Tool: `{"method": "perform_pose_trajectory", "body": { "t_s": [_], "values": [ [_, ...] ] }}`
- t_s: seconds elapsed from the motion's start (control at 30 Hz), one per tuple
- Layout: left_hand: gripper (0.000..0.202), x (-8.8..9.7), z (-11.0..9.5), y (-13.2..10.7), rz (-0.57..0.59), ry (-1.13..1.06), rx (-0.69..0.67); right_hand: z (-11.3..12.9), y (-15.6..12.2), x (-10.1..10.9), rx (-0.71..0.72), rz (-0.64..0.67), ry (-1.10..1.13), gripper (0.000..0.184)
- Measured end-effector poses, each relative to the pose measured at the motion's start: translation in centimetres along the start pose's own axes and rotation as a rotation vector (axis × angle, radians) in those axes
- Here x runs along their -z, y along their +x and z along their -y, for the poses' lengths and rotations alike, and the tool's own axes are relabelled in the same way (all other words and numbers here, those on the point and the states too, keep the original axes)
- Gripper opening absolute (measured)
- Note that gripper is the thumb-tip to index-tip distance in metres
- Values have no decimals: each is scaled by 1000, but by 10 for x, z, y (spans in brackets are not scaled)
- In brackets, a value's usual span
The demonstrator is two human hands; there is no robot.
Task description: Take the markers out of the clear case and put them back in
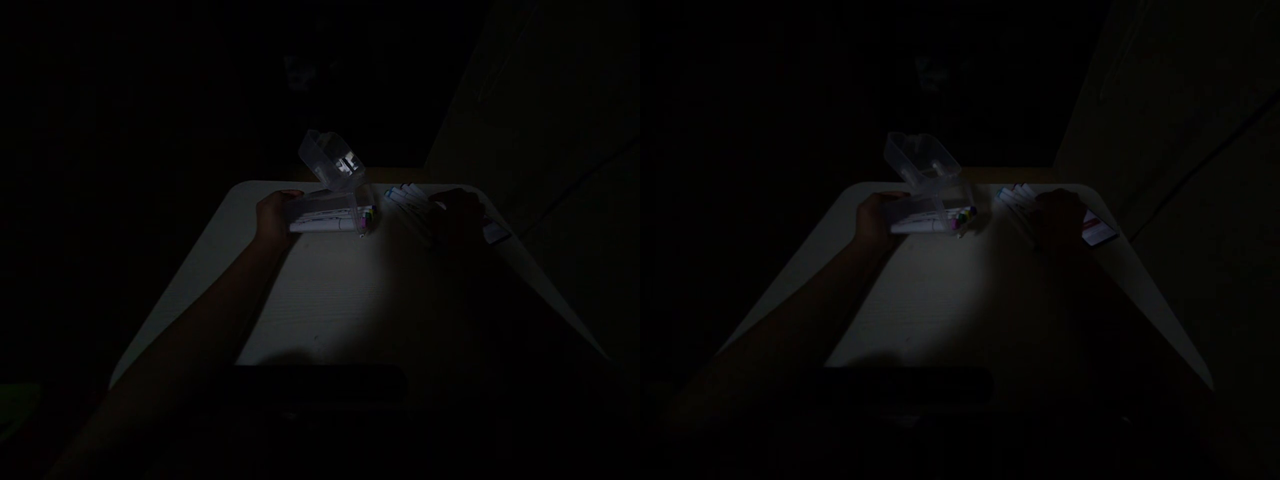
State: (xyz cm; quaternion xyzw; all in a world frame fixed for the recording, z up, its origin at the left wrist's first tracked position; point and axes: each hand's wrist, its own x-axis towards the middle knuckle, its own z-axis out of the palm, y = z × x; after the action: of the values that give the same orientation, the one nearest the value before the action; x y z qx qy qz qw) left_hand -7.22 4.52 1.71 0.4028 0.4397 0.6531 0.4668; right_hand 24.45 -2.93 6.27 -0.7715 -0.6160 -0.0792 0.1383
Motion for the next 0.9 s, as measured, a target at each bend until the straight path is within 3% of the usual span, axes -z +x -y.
{"method": "perform_pose_trajectory", "body": {
  "t_s": [0.23,0.4,0.9],
  "values": [
    [19,-5,-4,-5,-24,-23,30,5,-1,-1,100,49,-162,43],
    [17,-4,-3,-3,-33,-3,5,0,-1,-11,174,-29,-151,40],
    [16,-7,-7,-7,-36,11,11,12,-5,8,115,50,-57,45]
  ]
}}
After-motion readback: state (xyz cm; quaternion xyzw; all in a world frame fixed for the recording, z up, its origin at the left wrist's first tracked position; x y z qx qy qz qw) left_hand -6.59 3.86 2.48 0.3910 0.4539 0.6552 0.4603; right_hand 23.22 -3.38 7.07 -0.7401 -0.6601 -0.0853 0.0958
